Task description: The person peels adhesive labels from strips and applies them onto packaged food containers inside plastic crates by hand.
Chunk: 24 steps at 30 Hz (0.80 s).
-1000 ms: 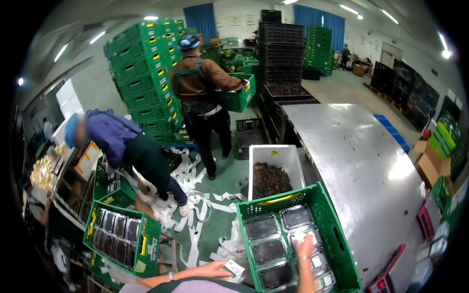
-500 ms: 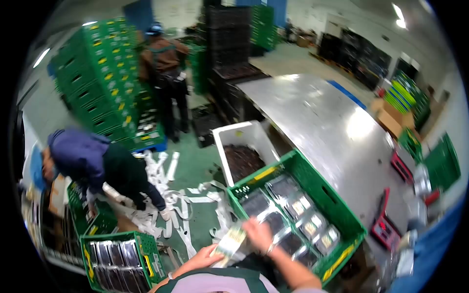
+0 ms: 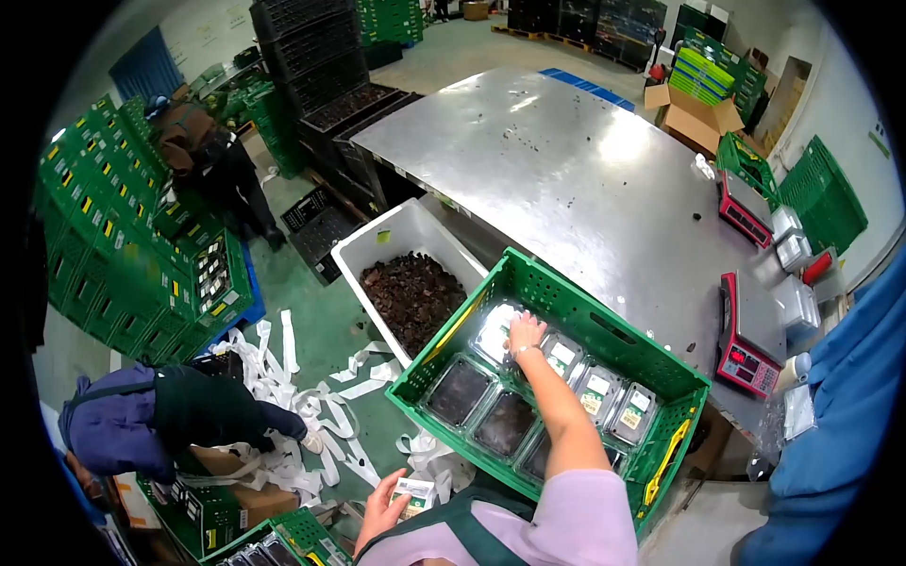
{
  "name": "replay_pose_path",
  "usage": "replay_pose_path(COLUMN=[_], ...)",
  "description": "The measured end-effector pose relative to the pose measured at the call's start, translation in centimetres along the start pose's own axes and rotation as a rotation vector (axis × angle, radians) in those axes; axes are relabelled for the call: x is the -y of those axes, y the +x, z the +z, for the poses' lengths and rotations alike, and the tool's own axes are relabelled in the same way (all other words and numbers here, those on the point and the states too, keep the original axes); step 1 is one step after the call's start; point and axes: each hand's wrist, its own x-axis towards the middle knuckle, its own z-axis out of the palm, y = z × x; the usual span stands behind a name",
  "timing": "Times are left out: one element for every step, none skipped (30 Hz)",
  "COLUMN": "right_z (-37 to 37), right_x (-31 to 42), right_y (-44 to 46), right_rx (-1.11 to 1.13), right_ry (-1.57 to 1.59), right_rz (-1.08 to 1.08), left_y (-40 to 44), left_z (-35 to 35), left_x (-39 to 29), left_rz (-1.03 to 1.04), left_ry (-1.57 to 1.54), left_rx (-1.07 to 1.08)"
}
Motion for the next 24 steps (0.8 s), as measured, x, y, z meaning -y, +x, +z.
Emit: replay_pose_path(right_z=[-1.3,-2.8,-5.0,-7.4,-9.6,-13.6,-13.3,-14.5,-14.9,-15.0,-15.0,-14.9,-13.6,-11.3,-8.6,-5.7,-3.0,-0.3,2.8,4.6,1.5,-0.5,-3.7,-5.5], right_x=[0.2,0.6,1.4,2.6,3.8,5.4,6.1,6.8,7.5,7.7,7.9,7.9,7.7,7.3,7.4,7.6,7.7,8.2,8.4,7.5,7.5,7.8,8.0,7.5], right_y=[-0.9,-2.2,-4.3,-6.6,-9.2,-12.3,-14.9,-17.3,-18.9,-19.2,-18.1,-16.0,-13.6,-11.7,-10.7,-9.7,-9.4,-9.5,-9.5,-9.5,-9.5,-9.5,-10.6,-11.9], right_rx=[-0.069,-0.136,-0.07,-0.008,0.062,0.355,0.349,0.54,0.506,0.463,0.38,0.297,0.175,0.055,0.083,0.109,0.203,0.288,0.378,0.288,0.22,0.212,0.111,-0.114], right_ry=[0.069,0.139,0.342,0.546,0.754,0.947,1.012,1.039,1.06,1.039,1.097,1.146,1.07,0.991,0.857,0.724,0.559,0.396,0.221,0.331,0.295,0.269,0.357,0.563], right_rz=[-0.111,-0.224,-0.246,-0.26,-0.368,-0.34,-0.561,-0.645,-0.759,-0.717,-0.579,-0.441,-0.393,-0.342,-0.355,-0.372,-0.387,-0.42,-0.309,-0.318,-0.336,-0.296,-0.323,-0.499], left_y=[0.7,1.4,1.8,2.4,3.1,3.6,4.0,4.4,4.7,4.9,5.1,5.1,4.9,4.7,3.9,3.7,3.1,2.6,2.9,2.7,1.7,1.2,1.0,0.9], left_z=[0.3,0.8,1.3,1.6,1.9,2.2,2.8,3.2,3.4,3.3,2.4,1.9,1.5,1.2,1.3,0.9,0.2,-0.7,-0.9,-0.8,-1.0,-1.3,-1.8,-1.8], left_x=[-1.4,-2.7,-3.7,-4.0,-4.0,-3.9,-4.2,-4.3,-4.1,-3.7,-2.8,-2.9,-3.0,-3.3,-5.4,-5.0,-4.1,-3.4,-2.3,-3.2,-2.3,-1.1,-0.6,-0.3], left_rz=[0.055,0.107,0.125,0.139,0.167,0.192,0.187,0.151,0.106,0.06,0.055,0.051,0.086,0.121,0.011,0.011,-0.015,-0.037,0.479,0.616,0.236,-0.105,-0.176,-0.243], left_ry=[0.121,0.24,0.27,0.343,0.353,0.365,0.322,0.236,0.179,0.127,0.24,0.246,0.369,0.491,0.522,0.524,0.515,0.505,0.648,0.778,0.483,0.149,-0.032,-0.219], left_rx=[-0.005,-0.012,-0.05,-0.085,-0.089,-0.093,-0.092,-0.073,-0.055,-0.036,0.012,0.014,0.06,0.109,0.201,0.2,0.308,0.396,0.393,0.303,0.234,0.16,0.157,0.178])
